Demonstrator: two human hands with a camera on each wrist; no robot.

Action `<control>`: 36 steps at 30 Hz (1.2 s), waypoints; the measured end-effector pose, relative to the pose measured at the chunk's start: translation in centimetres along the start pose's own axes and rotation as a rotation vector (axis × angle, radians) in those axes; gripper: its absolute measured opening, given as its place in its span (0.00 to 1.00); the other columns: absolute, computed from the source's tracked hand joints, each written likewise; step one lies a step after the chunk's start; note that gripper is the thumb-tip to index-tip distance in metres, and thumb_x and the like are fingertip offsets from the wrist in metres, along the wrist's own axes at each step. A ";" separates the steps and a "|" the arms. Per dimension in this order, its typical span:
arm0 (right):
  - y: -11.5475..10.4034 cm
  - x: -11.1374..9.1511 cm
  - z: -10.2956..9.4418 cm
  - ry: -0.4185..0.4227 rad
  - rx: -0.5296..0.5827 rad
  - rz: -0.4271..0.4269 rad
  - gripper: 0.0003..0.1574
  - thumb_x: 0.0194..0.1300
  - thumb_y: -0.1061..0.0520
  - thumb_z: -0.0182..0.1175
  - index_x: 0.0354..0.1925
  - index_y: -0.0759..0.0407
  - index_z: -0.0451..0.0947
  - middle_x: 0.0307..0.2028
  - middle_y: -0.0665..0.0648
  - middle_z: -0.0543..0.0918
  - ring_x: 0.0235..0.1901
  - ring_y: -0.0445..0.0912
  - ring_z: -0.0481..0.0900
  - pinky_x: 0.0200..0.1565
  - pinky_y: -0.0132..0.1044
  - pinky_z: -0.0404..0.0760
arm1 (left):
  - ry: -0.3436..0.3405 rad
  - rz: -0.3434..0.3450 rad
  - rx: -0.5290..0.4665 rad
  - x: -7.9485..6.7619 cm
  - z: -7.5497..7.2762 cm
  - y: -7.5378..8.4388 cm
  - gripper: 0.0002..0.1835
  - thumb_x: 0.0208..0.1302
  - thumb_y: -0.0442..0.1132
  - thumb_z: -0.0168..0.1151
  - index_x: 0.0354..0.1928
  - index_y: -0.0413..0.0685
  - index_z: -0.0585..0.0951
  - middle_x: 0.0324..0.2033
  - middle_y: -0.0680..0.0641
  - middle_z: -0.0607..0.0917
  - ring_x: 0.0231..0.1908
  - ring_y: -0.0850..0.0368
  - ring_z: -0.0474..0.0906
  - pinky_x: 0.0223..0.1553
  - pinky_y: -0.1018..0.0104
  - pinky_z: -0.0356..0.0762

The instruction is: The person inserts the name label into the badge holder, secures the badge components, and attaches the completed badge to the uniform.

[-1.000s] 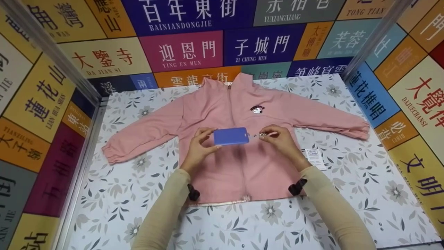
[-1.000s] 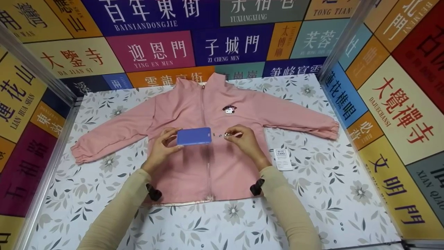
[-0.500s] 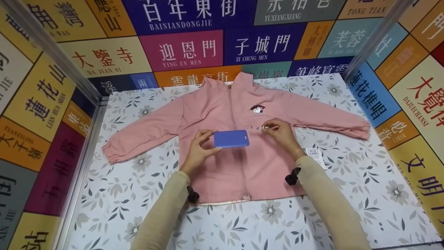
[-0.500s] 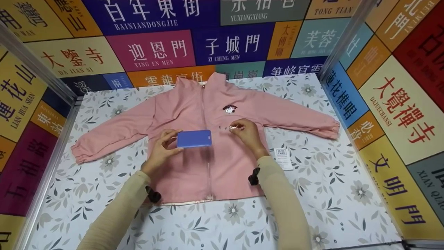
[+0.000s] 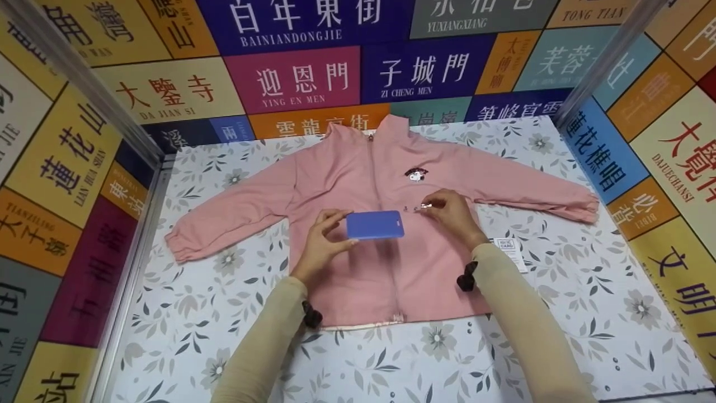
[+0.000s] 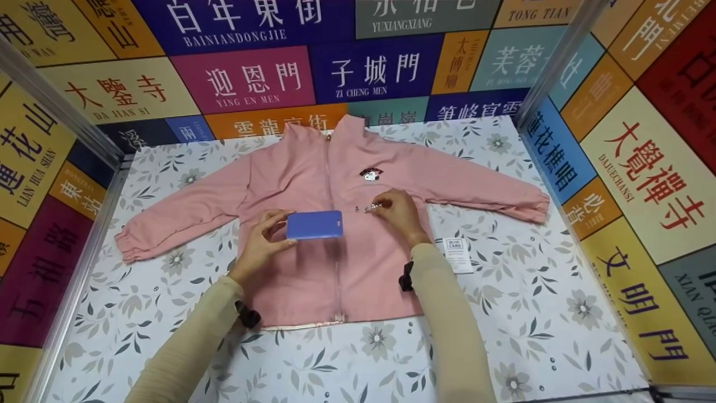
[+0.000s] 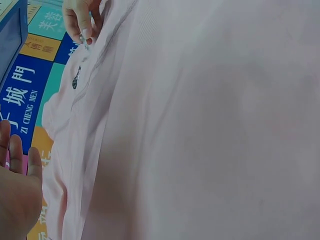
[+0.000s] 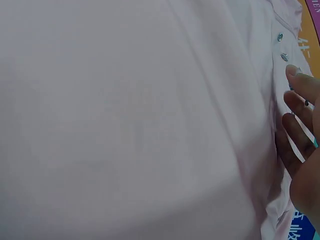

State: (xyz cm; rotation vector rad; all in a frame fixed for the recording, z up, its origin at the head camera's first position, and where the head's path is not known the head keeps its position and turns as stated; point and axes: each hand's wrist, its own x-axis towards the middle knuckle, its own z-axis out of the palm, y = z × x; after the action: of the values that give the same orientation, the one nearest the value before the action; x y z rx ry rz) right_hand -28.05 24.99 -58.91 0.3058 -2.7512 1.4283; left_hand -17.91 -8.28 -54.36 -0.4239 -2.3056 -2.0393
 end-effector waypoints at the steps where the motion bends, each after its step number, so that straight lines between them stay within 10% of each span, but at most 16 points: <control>1: 0.1 0.0 0.0 -0.003 -0.017 -0.011 0.10 0.56 0.60 0.73 0.39 0.59 0.88 0.39 0.59 0.87 0.43 0.48 0.80 0.52 0.39 0.75 | 0.000 -0.005 -0.005 0.0 0.0 0.0 0.35 0.48 0.29 0.77 0.61 0.33 0.77 0.56 0.33 0.74 0.62 0.40 0.69 0.69 0.41 0.64; 13: 0.4 0.5 -0.2 -0.024 -0.127 -0.088 0.08 0.54 0.62 0.73 0.36 0.60 0.88 0.38 0.59 0.84 0.43 0.52 0.78 0.68 0.50 0.60 | 0.000 0.013 -0.005 0.0 0.2 0.3 0.34 0.47 0.30 0.77 0.60 0.33 0.77 0.55 0.34 0.75 0.60 0.49 0.69 0.68 0.43 0.66; 36: 0.5 0.2 -0.3 -0.063 -0.182 -0.088 0.10 0.56 0.61 0.72 0.39 0.60 0.88 0.41 0.61 0.82 0.46 0.55 0.73 0.53 0.47 0.67 | 0.011 -0.006 -0.032 0.0 0.5 -0.2 0.34 0.46 0.26 0.76 0.60 0.36 0.78 0.57 0.36 0.74 0.60 0.54 0.68 0.69 0.48 0.66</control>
State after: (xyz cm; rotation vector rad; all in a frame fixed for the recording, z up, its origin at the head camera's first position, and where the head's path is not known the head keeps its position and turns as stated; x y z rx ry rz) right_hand -28.39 25.47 -59.09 0.4662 -2.8514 1.1575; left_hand -17.88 -7.85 -54.57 -0.4064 -2.2736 -2.0780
